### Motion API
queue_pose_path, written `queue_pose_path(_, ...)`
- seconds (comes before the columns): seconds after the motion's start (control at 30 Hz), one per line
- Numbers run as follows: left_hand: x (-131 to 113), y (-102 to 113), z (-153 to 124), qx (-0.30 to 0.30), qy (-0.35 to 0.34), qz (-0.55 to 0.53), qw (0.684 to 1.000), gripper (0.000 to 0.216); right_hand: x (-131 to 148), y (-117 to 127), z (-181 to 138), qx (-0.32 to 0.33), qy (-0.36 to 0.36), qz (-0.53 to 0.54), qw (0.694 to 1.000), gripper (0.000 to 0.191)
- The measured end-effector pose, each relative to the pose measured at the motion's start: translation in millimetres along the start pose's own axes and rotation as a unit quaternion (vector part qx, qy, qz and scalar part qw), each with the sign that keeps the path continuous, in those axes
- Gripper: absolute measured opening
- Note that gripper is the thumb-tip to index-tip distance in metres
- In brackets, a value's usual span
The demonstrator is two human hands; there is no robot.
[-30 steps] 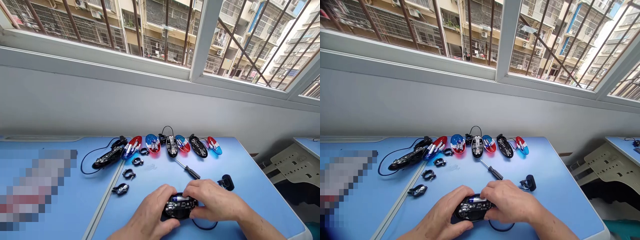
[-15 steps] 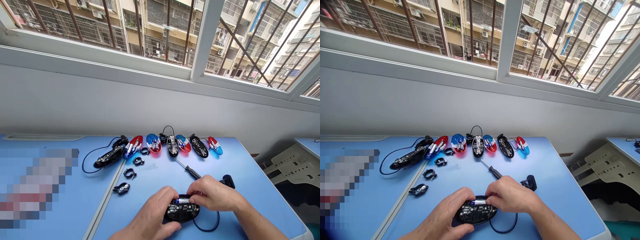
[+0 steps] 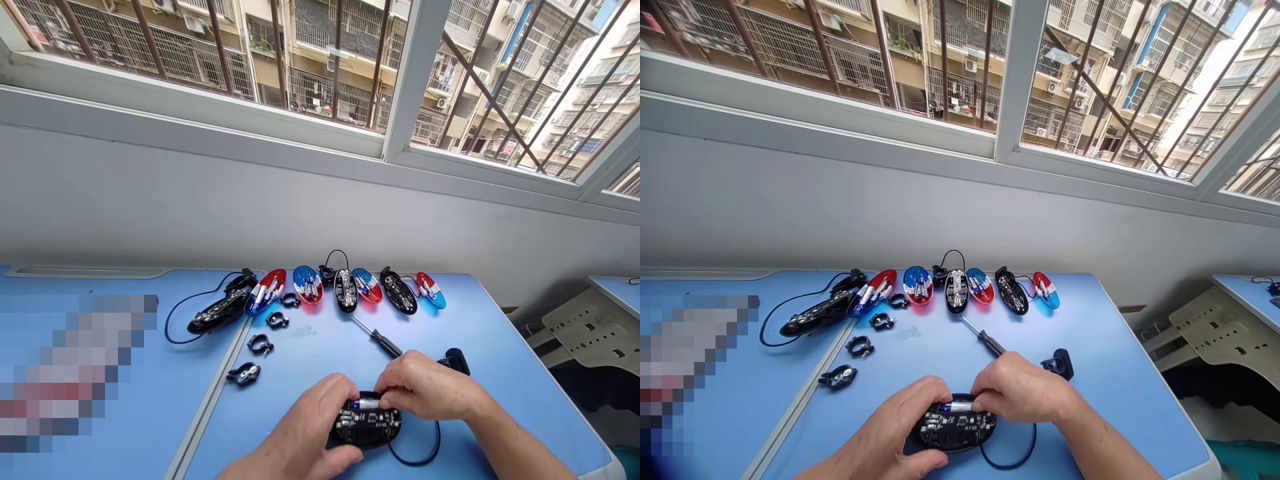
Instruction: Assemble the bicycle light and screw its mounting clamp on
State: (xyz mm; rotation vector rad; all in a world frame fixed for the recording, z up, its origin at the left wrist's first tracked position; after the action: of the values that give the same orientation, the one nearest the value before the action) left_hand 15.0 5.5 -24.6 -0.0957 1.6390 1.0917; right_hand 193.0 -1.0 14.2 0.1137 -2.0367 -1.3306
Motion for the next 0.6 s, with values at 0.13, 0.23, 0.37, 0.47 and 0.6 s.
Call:
queue_pose_path(0.13,0.5,0.3,0.4,0.009,-0.004,0.005,1.000,0.028,4.1,-1.1,-1.0,-0.016,0.006,-0.032,0.999,0.018)
queue_pose_path(0.23,-0.8,1.2,-0.1,-0.004,-0.002,0.005,1.000,0.028,5.9,-2.0,-1.6,-0.026,0.004,-0.047,0.999,0.019)
queue_pose_path(0.37,-1.1,0.6,-0.5,-0.012,0.000,0.007,1.000,0.026,7.8,-1.9,-1.4,-0.034,0.004,-0.046,0.998,0.020)
queue_pose_path(0.47,2.1,-1.3,0.0,-0.012,-0.008,0.020,1.000,0.026,4.5,-2.3,0.3,-0.038,0.002,-0.014,0.999,0.020)
queue_pose_path(0.6,6.2,1.5,0.2,-0.074,-0.042,0.029,0.996,0.029,-12.6,-2.8,4.6,-0.080,-0.066,0.166,0.981,0.014)
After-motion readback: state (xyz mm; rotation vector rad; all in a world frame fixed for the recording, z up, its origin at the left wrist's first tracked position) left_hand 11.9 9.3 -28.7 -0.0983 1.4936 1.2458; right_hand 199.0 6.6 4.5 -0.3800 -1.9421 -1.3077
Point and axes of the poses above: each hand's wrist, its own z-axis towards the middle knuckle, its own y-axis out of the back of the hand, x = y × z, the point moved 3 cm from there along z, towards the middle knuckle, and after that the axes turned 4 degrees about -z, right-handed, at the moved point
